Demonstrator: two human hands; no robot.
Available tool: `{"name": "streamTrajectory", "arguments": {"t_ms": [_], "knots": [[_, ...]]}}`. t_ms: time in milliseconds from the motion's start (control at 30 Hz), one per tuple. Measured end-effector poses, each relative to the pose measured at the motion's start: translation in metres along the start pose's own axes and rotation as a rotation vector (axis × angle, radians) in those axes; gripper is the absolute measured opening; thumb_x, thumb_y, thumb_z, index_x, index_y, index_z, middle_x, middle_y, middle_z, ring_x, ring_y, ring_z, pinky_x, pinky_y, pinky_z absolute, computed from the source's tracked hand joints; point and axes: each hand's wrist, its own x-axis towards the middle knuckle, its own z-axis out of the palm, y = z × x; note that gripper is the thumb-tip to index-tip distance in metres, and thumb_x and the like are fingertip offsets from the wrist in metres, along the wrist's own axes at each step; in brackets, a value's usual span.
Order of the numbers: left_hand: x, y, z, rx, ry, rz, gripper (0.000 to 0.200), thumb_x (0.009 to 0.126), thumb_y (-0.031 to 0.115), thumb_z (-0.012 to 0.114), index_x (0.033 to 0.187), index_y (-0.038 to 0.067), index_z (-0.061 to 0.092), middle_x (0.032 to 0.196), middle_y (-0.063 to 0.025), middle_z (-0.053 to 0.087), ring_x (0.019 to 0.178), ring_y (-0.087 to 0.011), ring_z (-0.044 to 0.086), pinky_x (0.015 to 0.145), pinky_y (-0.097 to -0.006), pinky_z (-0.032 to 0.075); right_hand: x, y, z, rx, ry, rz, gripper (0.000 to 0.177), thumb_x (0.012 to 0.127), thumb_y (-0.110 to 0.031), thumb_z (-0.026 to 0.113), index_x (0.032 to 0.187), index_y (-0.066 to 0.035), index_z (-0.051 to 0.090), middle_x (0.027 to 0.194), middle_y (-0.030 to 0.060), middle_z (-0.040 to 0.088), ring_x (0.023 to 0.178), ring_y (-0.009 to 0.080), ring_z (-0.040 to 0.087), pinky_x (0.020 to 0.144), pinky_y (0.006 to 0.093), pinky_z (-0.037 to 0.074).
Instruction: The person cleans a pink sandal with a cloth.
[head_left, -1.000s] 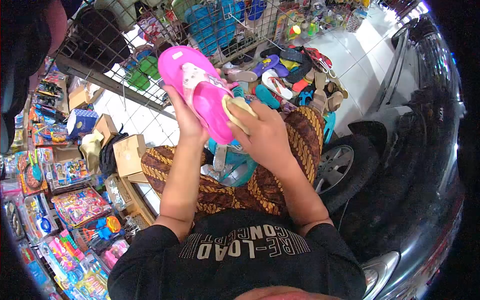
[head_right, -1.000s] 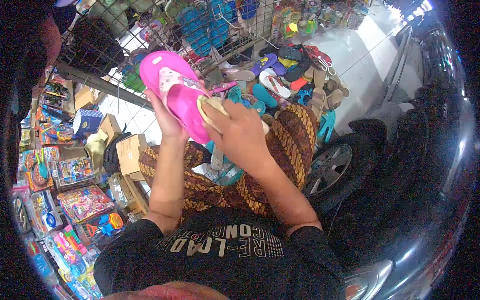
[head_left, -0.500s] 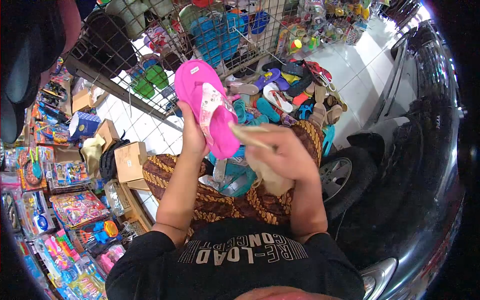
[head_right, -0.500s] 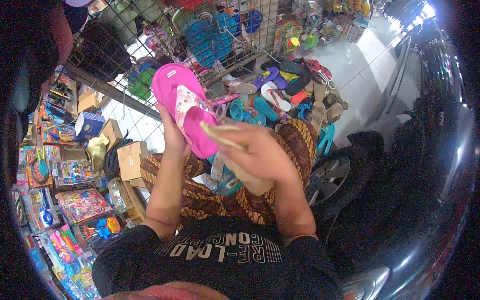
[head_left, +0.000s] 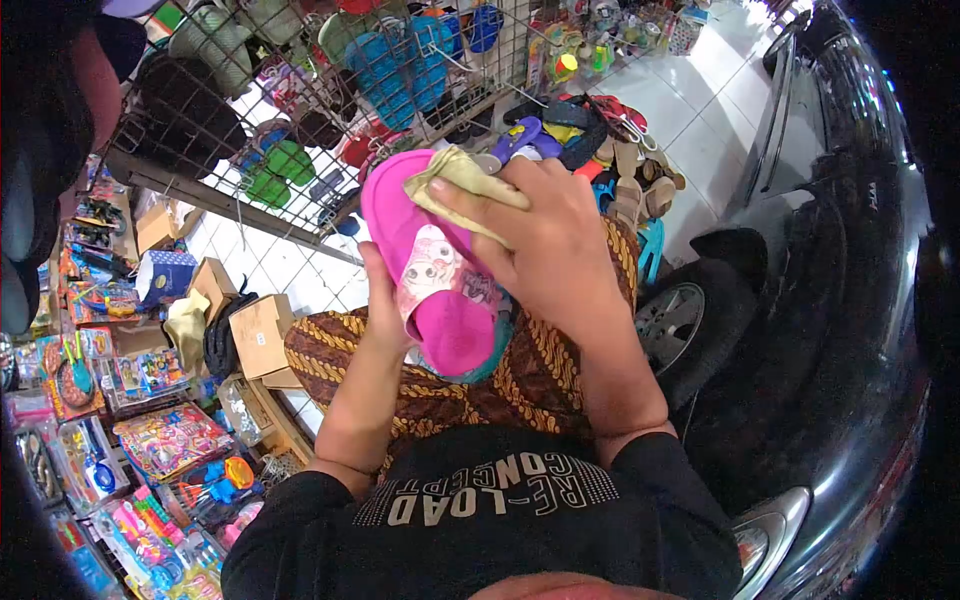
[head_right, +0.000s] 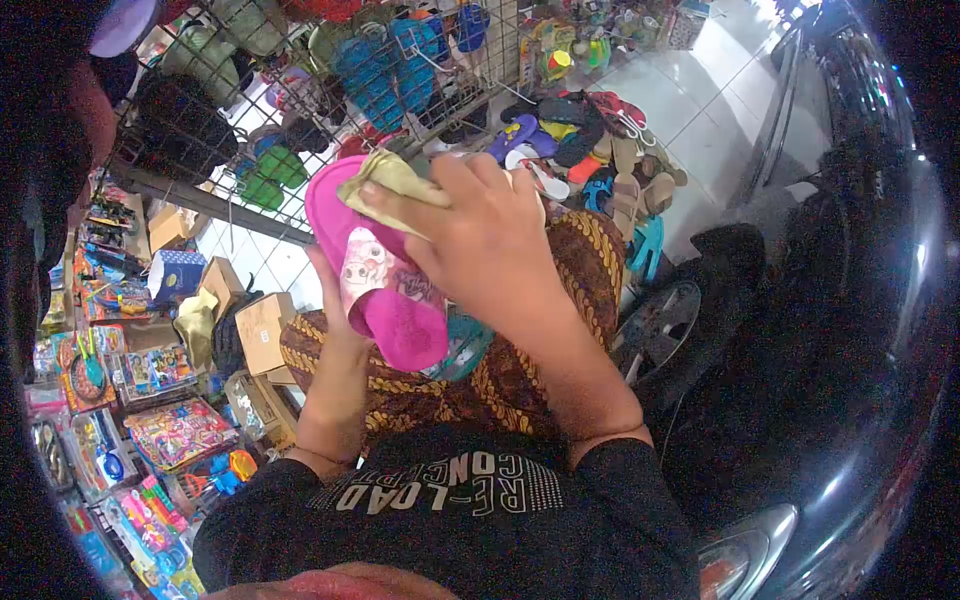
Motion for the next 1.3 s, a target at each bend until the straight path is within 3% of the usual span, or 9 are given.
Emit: {"name": "streamTrajectory", "arguments": {"t_ms": [133,233,467,567,800,933,1033,1233,1300], "knots": [[0.0,0.001,-0.011,-0.269,-0.229,-0.066,0.095,0.09,0.078,0.015,0.151,0.006,0.028,0.139,-0.0147,0.051,0.122,-0.0272,0.056,0.103,-0.0436,0.047,-0.008,0.011,0.0,0.116,0.018,0.057,0.046,0.071,-0.01,0.071,0.116,-0.022,0.073,0.092,0.0109,0.059,0.079,0.0299,0.057,0.072,0.0411,0.047],[-0.002,-0.003,-0.005,0.097,0.086,-0.143,0.09,0.093,0.074,0.017,0.15,0.005,0.029,0.137,-0.0154,0.052,0.122,-0.0261,0.056,0.105,-0.0422,0.045,-0.007,0.007,-0.003,0.32,0.037,0.157,0.041,0.075,-0.011,0.069,0.116,-0.013,0.071,0.091,0.0139,0.061,0.077,0.0336,0.061,0.068,0.0426,0.05],[0.015,0.011,0.001,0.796,0.073,-0.002,0.067,0.106,0.051,0.023,0.139,-0.002,0.046,0.132,-0.0153,0.057,0.12,-0.0213,0.055,0.101,-0.0335,0.043,-0.001,-0.021,-0.005,0.011,-0.06,0.097,0.036,0.073,-0.012,0.069,0.108,-0.007,0.069,0.09,0.0107,0.06,0.08,0.0286,0.059,0.066,0.0431,0.045],[0.019,0.022,0.005,0.844,0.045,-0.048,0.076,0.104,0.058,0.017,0.136,-0.003,0.048,0.127,-0.0132,0.06,0.116,-0.0198,0.057,0.101,-0.0332,0.045,-0.008,-0.033,0.001,-0.106,-0.158,0.069,0.031,0.069,-0.016,0.072,0.101,-0.011,0.07,0.098,0.0061,0.06,0.087,0.0256,0.057,0.071,0.042,0.041],[0.023,0.011,-0.005,0.882,-0.026,0.103,0.06,0.105,0.049,0.035,0.134,0.0,0.052,0.12,-0.0113,0.063,0.108,-0.0163,0.059,0.095,-0.0318,0.047,-0.023,-0.016,0.015,0.096,-0.2,-0.043,0.022,0.067,-0.014,0.073,0.088,-0.012,0.068,0.089,0.0031,0.054,0.087,0.025,0.055,0.071,0.0423,0.039],[0.017,0.009,-0.011,0.583,0.0,-0.12,0.07,0.102,0.058,0.031,0.137,0.0,0.049,0.124,-0.0138,0.062,0.11,-0.0202,0.061,0.095,-0.0353,0.049,-0.023,0.01,0.008,0.43,-0.295,-0.076,0.025,0.07,-0.009,0.068,0.095,-0.009,0.072,0.088,0.0043,0.06,0.087,0.0257,0.058,0.075,0.0391,0.043],[0.023,0.01,-0.022,0.203,0.012,-0.271,0.081,0.098,0.067,0.024,0.141,0.002,0.044,0.128,-0.017,0.06,0.115,-0.0264,0.061,0.099,-0.0419,0.05,-0.017,0.015,-0.018,0.976,-0.256,0.217,0.034,0.073,-0.005,0.061,0.105,-0.006,0.073,0.096,0.0087,0.068,0.092,0.0261,0.062,0.085,0.0354,0.046],[0.022,0.03,-0.004,-0.221,-0.284,-0.247,0.087,0.093,0.074,0.03,0.147,0.006,0.036,0.136,-0.0207,0.054,0.112,-0.0341,0.063,0.087,-0.0489,0.057,-0.016,0.033,-0.013,0.434,0.048,0.146,0.036,0.078,-0.006,0.063,0.112,-0.014,0.073,0.103,0.0128,0.067,0.09,0.0288,0.062,0.08,0.0396,0.047],[0.017,0.029,0.008,-0.186,-0.045,-0.225,0.087,0.092,0.075,0.03,0.146,0.006,0.037,0.134,-0.0194,0.055,0.109,-0.0344,0.064,0.085,-0.0493,0.057,-0.019,0.03,-0.003,0.202,0.005,0.074,0.037,0.079,-0.009,0.066,0.114,-0.019,0.073,0.1,0.0123,0.065,0.09,0.03,0.06,0.076,0.0415,0.046]]}}
